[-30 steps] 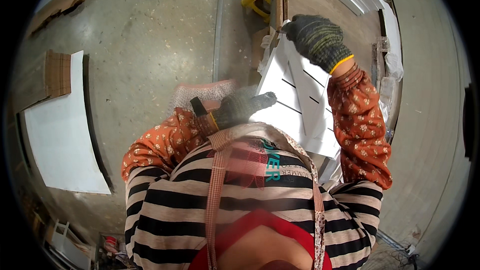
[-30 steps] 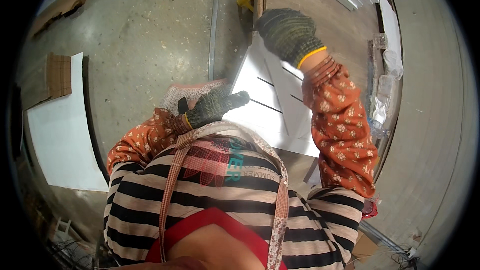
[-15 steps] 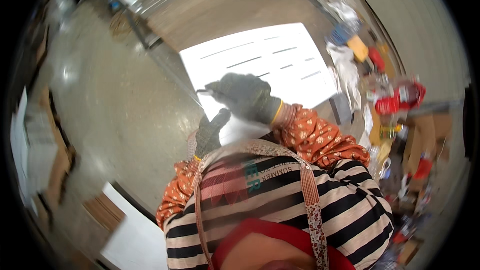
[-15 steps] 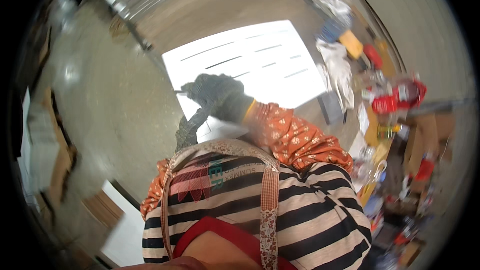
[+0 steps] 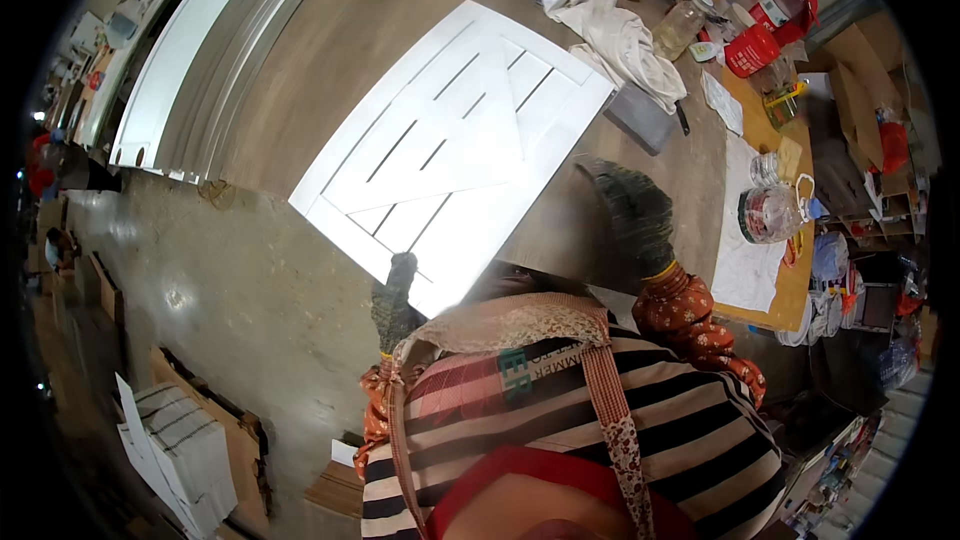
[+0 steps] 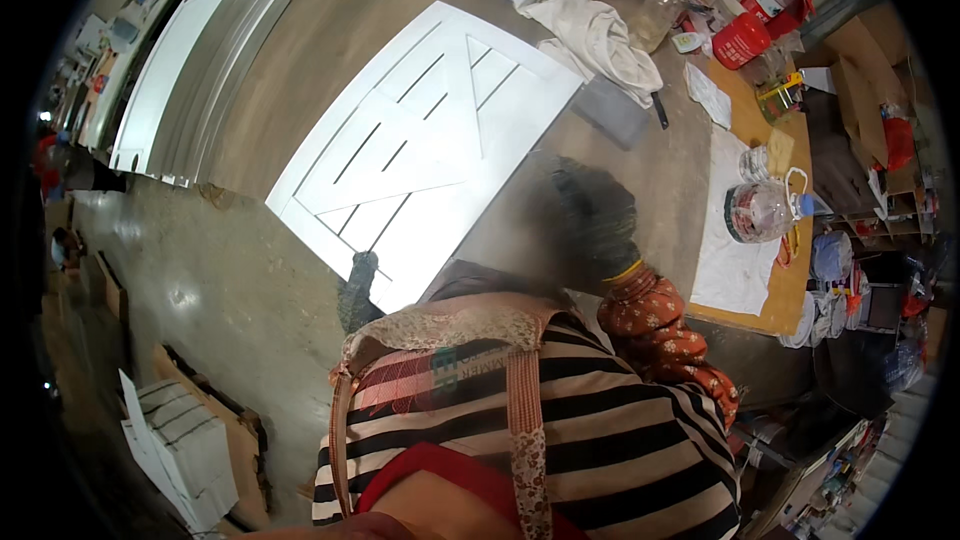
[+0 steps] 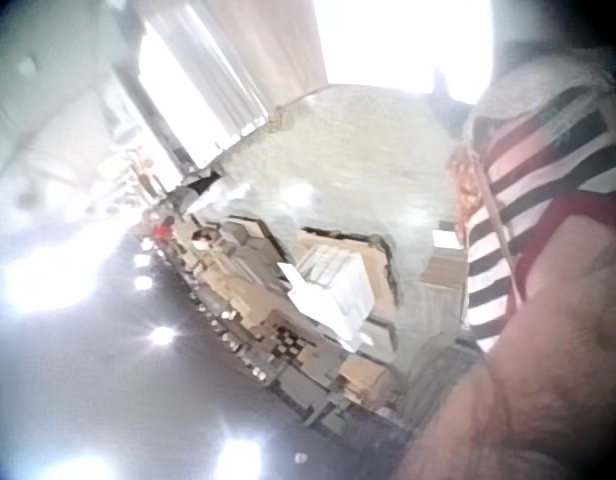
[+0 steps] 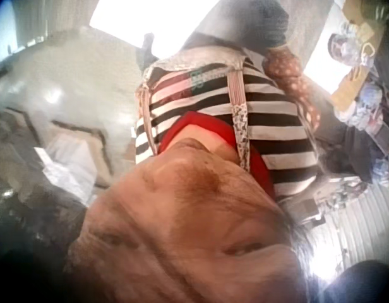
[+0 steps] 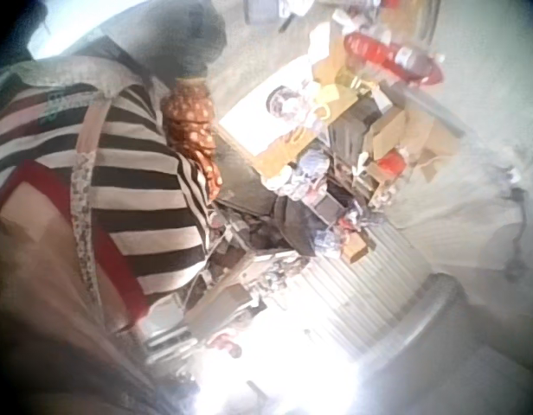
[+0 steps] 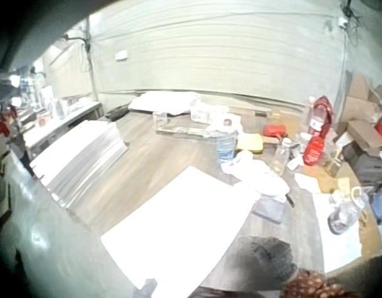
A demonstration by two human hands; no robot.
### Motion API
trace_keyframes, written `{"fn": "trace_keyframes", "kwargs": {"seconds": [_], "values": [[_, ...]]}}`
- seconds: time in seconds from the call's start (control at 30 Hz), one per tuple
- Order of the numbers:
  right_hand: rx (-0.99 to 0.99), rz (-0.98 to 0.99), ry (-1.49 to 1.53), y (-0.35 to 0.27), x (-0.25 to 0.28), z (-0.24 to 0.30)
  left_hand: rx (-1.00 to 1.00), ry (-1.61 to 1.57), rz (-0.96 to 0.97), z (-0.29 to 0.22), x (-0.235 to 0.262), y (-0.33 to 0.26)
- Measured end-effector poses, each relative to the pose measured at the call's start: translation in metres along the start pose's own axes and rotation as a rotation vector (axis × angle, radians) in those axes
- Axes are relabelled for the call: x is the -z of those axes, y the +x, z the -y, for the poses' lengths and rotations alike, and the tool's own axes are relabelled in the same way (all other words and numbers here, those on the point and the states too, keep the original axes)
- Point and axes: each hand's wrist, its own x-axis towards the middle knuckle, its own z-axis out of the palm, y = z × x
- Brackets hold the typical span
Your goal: The person traces the recessed pattern on a white decorative panel by hand, picks up the panel to check the edges, and then wipes the surface with a white cloth.
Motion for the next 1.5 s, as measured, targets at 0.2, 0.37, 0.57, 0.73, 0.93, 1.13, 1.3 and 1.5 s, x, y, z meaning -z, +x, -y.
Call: {"fn": "trace_keyframes", "kwargs": {"seconds": [0.2, 0.37, 0.57, 0.73, 0.93, 1.13, 1.3, 1.5], "values": [[0.034, -0.104, -0.143, 0.002, 0.035, -0.016, 0.596, -0.355, -0.372, -0.084, 0.032, 0.041], [-0.073, 0.044, -0.139, -0.024, 0.037, -0.057, 0.534, -0.225, -0.396, -0.056, 0.112, 0.023], [0.063, -0.008, 0.229, 0.022, 0.011, -0.065, 0.501, -0.243, -0.422, -0.089, 0.100, 0.050], [0.205, 0.062, 0.294, 0.055, -0.012, -0.075, 0.462, -0.179, -0.586, -0.089, 0.084, 0.042], [0.222, 0.231, 0.389, 0.062, -0.032, -0.088, 0.409, -0.189, -0.565, -0.103, 0.066, 0.035], [0.429, 0.241, 0.221, 0.108, -0.019, -0.031, 0.562, 0.170, -0.422, -0.111, 0.093, 0.044], [0.294, 0.345, -0.007, 0.135, -0.047, -0.002, 0.450, 0.768, -0.438, -0.132, 0.095, 0.093], [0.283, 0.195, -0.125, 0.167, -0.095, -0.008, 0.064, 0.988, -0.202, -0.131, 0.072, 0.177]]}}
